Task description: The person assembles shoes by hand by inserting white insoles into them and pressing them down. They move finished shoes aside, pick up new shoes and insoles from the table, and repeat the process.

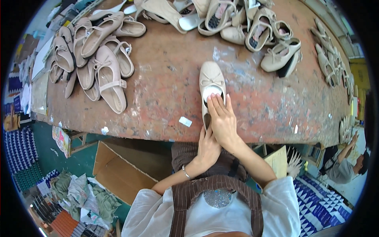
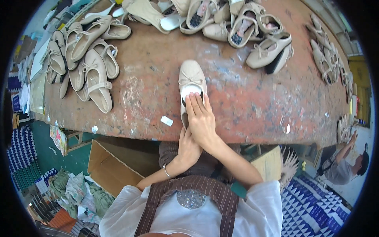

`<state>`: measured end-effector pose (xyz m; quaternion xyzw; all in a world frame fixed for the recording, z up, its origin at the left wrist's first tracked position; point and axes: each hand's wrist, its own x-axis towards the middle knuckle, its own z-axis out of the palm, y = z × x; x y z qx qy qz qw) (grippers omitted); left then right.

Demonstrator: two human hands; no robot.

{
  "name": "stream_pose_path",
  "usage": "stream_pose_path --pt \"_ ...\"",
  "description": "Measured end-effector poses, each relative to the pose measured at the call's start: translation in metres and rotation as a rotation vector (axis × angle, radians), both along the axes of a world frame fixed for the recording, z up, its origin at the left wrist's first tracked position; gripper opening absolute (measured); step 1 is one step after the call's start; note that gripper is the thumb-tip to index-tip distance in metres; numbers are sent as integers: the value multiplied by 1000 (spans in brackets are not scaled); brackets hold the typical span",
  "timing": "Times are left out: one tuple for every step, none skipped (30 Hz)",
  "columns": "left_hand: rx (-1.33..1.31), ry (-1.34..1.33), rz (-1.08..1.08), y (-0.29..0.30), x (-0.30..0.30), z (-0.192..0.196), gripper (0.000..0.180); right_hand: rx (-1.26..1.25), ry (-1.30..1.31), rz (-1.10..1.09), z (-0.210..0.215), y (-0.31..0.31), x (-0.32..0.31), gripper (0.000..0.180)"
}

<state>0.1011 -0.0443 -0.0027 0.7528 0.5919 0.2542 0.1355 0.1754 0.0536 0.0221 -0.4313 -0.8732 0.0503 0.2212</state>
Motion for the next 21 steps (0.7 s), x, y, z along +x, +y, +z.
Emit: stream_pose_path --pt "-1 6 -13 1 2 4 37 106 -24 -20 2 12 -2 43" --pt "0 38 -12 4 2 12 35 -91 -111 -52 12 32 -8 40" --pt "7 35 -13 5 4 14 35 -289 -198 -87 22 47 -12 37" --pt "-20 9 -28 7 3 15 34 -211 -207 -57 17 50 -16 31" --pt "-49 -11 -37 8 -4 16 34 -137 -130 -37 21 46 -20 35" --pt "-32 19 -33 3 -5 10 34 -66 -54 -18 25 32 -17 39" --pt "-9 -37 -15 2 -7 8 36 -15 -159 -33 19 13 -10 48" --pt "18 -99 1 4 -4 7 37 -96 -139 -8 10 -3 -2 56" --pt "-39 -105 -16 2 1 6 48 -180 -124 16 5 -10 6 66" --pt "-129 4 -42 2 -2 7 48 -104 -49 15 17 7 -5 54" --pt "-220 105 -88 2 -3 10 49 -229 -159 -14 31 33 -10 44" --pt "6 129 -18 14 -1 21 33 -350 -271 -54 38 59 -13 35" --pt "14 132 -18 15 -1 19 33 -363 -457 -26 29 73 -24 18" --pt "-23 102 -10 12 0 16 37 -371 -468 -40 25 71 -26 16" --pt "-59 71 -5 11 2 11 41 -378 -480 -57 24 65 -27 15" --pt "-46 51 11 8 2 4 38 -302 -411 -77 20 57 -26 22" --pt "-38 55 20 7 0 3 38 -185 -377 -29 14 50 -20 27" --pt "-11 19 30 6 -2 2 37 -67 -341 18 11 47 -14 33" --pt "15 -23 37 7 -4 2 36 -66 -364 72 24 51 -9 39" --pt "22 -15 32 12 -13 18 34 -352 -439 134 68 67 -15 37" --pt "51 -115 38 13 -25 29 31 -630 -508 201 105 94 -24 36"
